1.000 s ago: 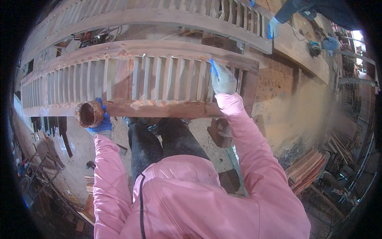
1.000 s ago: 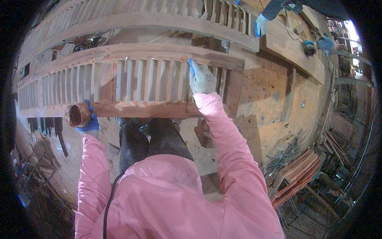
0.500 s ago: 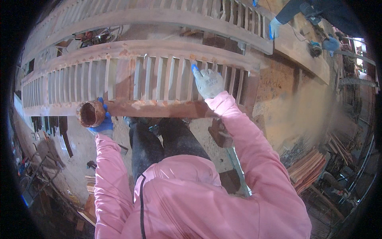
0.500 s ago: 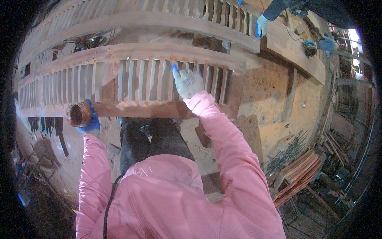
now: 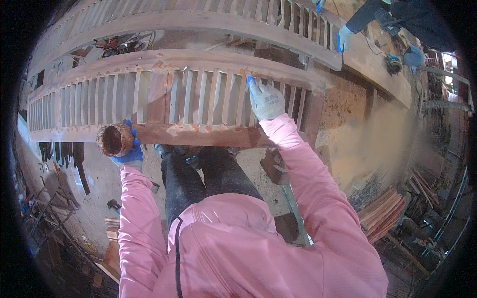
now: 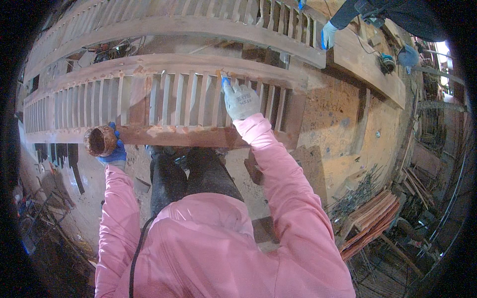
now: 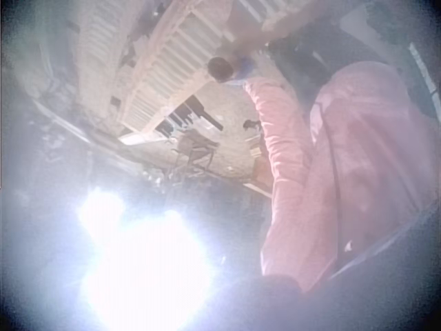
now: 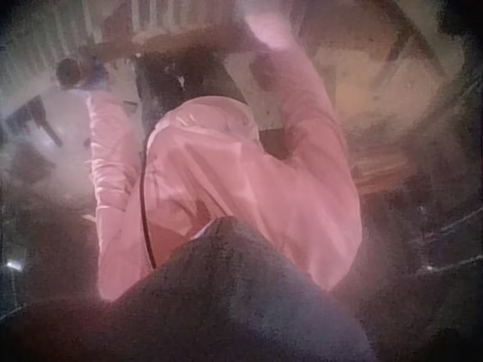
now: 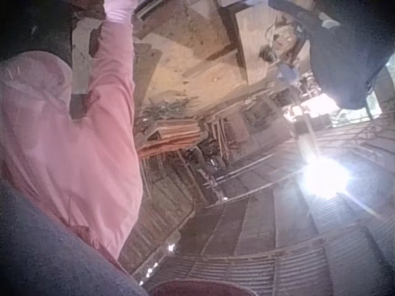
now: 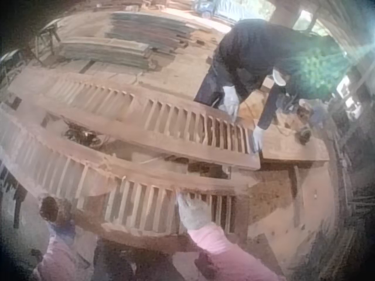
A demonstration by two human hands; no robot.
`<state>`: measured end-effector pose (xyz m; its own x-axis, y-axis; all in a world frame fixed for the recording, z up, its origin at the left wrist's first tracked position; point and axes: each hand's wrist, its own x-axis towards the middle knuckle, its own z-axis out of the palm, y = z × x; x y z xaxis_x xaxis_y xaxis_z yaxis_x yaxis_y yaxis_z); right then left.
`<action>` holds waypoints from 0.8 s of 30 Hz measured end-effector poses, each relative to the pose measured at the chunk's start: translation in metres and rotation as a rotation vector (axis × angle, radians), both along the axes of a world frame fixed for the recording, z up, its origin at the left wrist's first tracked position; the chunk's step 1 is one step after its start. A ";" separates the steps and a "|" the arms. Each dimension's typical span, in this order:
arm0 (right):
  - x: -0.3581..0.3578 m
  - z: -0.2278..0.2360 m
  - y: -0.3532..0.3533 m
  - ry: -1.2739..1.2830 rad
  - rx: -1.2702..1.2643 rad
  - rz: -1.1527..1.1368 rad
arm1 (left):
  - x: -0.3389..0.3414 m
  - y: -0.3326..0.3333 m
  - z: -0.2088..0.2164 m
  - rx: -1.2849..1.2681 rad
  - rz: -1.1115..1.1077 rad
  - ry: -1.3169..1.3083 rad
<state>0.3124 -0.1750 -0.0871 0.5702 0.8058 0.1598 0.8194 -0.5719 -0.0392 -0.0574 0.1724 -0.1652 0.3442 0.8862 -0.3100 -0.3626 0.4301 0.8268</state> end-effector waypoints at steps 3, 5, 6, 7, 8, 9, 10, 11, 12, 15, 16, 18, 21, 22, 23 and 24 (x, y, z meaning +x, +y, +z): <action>-0.006 0.001 -0.006 0.081 -0.123 0.030 | -0.001 -0.002 0.009 -0.046 -0.057 -0.152; -0.006 0.007 -0.006 0.105 -0.021 0.033 | -0.002 -0.002 0.010 -0.009 -0.065 -0.160; -0.005 0.010 -0.006 0.117 0.029 0.035 | 0.002 -0.002 0.007 0.047 -0.027 -0.085; -0.005 0.015 -0.004 0.122 0.033 -0.008 | 0.008 -0.004 0.007 0.099 0.006 -0.011; -0.004 0.022 -0.001 0.127 0.037 -0.050 | 0.010 -0.005 0.011 0.007 -0.010 -0.110; -0.003 0.025 0.000 0.132 0.041 -0.092 | 0.010 -0.006 0.015 -0.085 -0.026 -0.210; -0.001 0.025 0.002 0.119 0.080 -0.103 | 0.009 -0.004 0.014 -0.104 -0.024 -0.217; 0.002 0.023 0.006 0.110 0.122 -0.107 | 0.001 -0.001 0.012 -0.119 -0.014 -0.221; 0.006 0.022 0.011 0.102 0.164 -0.112 | -0.009 0.006 -0.002 -0.064 0.012 -0.135; 0.014 0.005 0.008 0.034 0.159 -0.008 | -0.006 0.003 -0.004 -0.023 -0.063 -0.124; 0.012 0.004 0.006 0.001 0.102 0.008 | -0.007 0.001 -0.004 -0.024 -0.101 -0.157; 0.003 0.005 0.000 -0.067 -0.012 0.039 | -0.008 0.003 -0.004 -0.044 -0.097 -0.189; 0.002 0.021 -0.005 0.116 -0.038 0.066 | -0.012 0.004 -0.011 0.006 -0.025 -0.096; 0.003 0.025 -0.004 0.126 0.031 0.027 | -0.010 0.005 -0.013 0.033 0.000 -0.042; 0.007 0.028 -0.001 0.137 0.101 -0.010 | -0.012 0.006 -0.012 -0.011 -0.032 -0.122; 0.010 0.029 0.001 0.148 0.171 -0.046 | -0.016 0.006 -0.011 -0.053 -0.063 -0.202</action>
